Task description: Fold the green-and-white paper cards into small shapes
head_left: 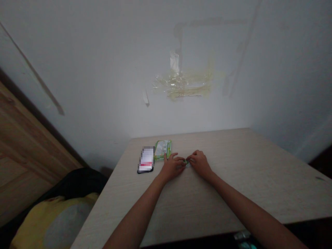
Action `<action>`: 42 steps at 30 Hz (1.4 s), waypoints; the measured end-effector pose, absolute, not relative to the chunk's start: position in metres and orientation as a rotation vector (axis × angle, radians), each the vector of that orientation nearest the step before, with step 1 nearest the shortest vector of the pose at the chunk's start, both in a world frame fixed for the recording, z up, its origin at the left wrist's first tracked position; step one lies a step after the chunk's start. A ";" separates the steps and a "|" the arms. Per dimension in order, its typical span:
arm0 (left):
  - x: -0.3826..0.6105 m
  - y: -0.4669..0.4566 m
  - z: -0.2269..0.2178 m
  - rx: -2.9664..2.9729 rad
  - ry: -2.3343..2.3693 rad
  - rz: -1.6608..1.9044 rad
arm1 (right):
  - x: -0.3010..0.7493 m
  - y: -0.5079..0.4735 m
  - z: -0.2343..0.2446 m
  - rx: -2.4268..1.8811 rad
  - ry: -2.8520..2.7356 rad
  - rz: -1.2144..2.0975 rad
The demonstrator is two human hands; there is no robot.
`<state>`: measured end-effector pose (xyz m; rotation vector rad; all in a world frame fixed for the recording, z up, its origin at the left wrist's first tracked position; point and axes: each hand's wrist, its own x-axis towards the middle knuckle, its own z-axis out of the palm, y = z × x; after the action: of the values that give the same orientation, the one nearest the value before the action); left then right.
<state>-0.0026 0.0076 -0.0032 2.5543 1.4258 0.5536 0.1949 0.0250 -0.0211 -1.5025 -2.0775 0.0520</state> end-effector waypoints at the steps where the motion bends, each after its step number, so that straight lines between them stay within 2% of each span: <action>1: -0.003 0.008 -0.004 2.563 1.411 0.552 | 0.195 0.026 -0.021 -1.506 -2.079 0.059; 7: -0.005 0.007 -0.002 2.687 1.347 0.609 | 0.199 0.028 -0.025 -1.432 -2.036 0.111; 18: -0.004 0.001 0.002 2.726 1.440 0.589 | 0.209 0.026 -0.019 -1.033 -2.170 0.363; 29: -0.008 0.011 -0.018 2.608 1.498 0.679 | 0.216 0.031 -0.024 -1.042 -2.285 0.286; 42: -0.004 0.011 -0.018 2.688 1.521 0.690 | 0.212 0.027 -0.022 -0.990 -2.293 0.258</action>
<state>-0.0042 0.0108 -0.0180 2.6879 1.5207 0.6901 0.2125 0.0270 -0.0215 -0.9901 -2.2934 0.2579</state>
